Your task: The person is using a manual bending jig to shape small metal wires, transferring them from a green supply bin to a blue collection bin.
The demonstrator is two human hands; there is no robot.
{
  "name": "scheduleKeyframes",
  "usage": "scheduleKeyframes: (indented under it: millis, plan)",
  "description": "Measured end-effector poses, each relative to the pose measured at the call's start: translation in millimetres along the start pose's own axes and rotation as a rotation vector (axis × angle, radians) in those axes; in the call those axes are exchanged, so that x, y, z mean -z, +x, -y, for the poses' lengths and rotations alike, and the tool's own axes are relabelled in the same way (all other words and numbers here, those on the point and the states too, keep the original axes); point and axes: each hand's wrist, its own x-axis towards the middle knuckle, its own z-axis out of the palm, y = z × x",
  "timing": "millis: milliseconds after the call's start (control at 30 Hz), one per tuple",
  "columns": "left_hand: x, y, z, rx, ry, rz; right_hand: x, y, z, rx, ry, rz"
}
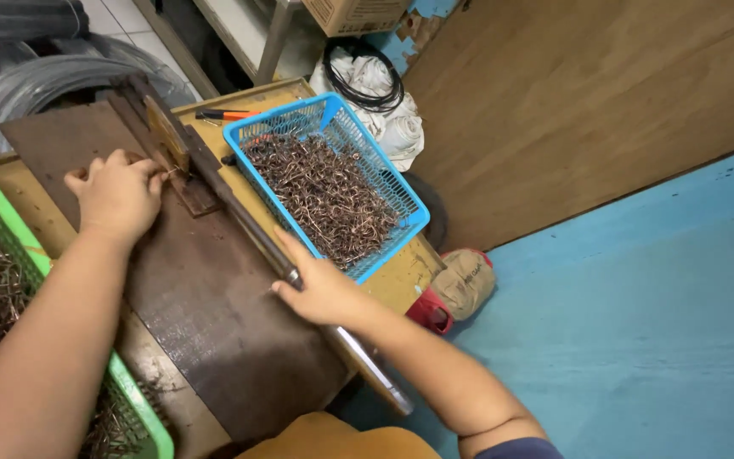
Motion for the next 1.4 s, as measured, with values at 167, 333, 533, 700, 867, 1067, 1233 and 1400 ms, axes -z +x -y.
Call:
scheduleKeyframes:
  millis: [167,333,533,700,867,1067,1233,1400]
  plan:
    - [1,0,1,-0.023,0.131,0.176,74,-26,62,-0.097,-0.112,0.098]
    - [-3,-3,3,-0.068,0.177,0.135,97,-36,94,-0.126,-0.118,0.156]
    - [3,-3,-2,-0.089,0.246,0.181,63,-22,50,-0.082,-0.067,0.101]
    - [26,-15,-18,-0.209,0.284,0.333,46,-18,32,-0.060,0.044,0.075]
    - [76,-58,-29,-0.105,0.280,0.384,-4,4,-19,0.060,0.055,-0.007]
    - [149,-127,-35,-0.053,0.518,0.506,-45,19,-43,0.134,0.151,-0.057]
    - [185,-150,-47,0.039,0.554,0.678,-61,26,-58,0.121,0.203,-0.138]
    - [205,-148,-70,0.083,0.339,0.646,-70,30,-66,0.142,0.232,-0.199]
